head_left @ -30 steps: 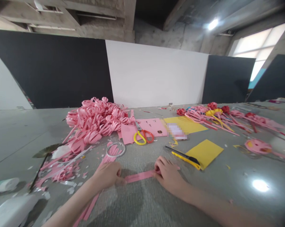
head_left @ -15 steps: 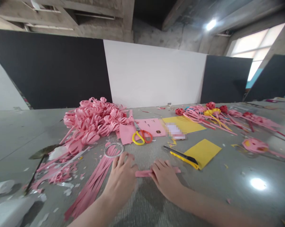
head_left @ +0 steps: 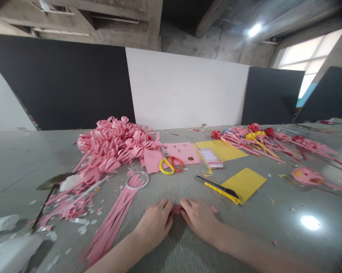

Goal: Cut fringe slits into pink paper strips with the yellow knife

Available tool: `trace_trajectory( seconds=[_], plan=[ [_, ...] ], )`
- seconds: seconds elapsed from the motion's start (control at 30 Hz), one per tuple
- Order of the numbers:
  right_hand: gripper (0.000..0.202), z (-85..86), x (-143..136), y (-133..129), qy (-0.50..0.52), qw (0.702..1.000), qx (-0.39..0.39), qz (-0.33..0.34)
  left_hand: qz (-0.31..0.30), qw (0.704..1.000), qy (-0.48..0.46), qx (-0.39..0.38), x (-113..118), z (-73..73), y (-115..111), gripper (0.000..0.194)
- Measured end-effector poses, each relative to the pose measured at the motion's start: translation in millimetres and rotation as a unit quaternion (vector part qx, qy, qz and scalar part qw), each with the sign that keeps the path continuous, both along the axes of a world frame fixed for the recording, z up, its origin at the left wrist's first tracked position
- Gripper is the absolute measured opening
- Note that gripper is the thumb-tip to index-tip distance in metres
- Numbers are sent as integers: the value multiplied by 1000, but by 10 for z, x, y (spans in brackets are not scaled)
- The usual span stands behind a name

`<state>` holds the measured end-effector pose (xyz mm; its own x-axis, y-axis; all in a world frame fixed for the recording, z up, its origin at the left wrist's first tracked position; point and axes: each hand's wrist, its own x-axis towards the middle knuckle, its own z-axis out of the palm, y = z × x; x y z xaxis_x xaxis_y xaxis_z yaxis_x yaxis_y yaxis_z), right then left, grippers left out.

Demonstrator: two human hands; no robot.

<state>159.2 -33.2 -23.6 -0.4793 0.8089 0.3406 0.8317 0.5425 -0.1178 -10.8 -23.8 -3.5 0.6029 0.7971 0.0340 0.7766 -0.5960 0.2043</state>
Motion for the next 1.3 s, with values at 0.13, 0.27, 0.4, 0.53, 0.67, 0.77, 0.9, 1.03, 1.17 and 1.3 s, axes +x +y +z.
trace_trajectory(
  seconds=[0.13,0.27,0.4,0.53,0.67,0.77,0.9,1.03,1.17,1.3],
  plan=[
    [8,50,29,11,-2,999,-37,26,10,1000,17,-2,15,13,13,11],
    [8,56,41,30,-5,998,-44,34,20,999,32,-3,66,25,24,21],
    [9,26,38,49,-10,999,-40,31,8,999,37,-15,98,70,11,24],
    [10,-7,30,79,-3,999,-24,45,9,998,23,-56,108,103,85,17],
    [10,-38,18,95,-3,999,-4,35,44,992,12,-120,132,74,271,12],
    [10,-58,7,91,-6,1000,8,21,64,982,20,-175,153,58,376,12],
    [9,-63,-5,80,-1,1000,6,7,71,960,52,-264,161,99,436,25],
    [9,-51,-3,73,13,1000,-12,6,86,939,77,-324,151,152,481,28],
    [8,-51,0,72,9,1000,-21,-1,97,931,85,-342,141,183,511,28],
    [8,-47,-6,72,4,1000,-18,-3,102,930,72,-346,131,225,500,18]
  ],
)
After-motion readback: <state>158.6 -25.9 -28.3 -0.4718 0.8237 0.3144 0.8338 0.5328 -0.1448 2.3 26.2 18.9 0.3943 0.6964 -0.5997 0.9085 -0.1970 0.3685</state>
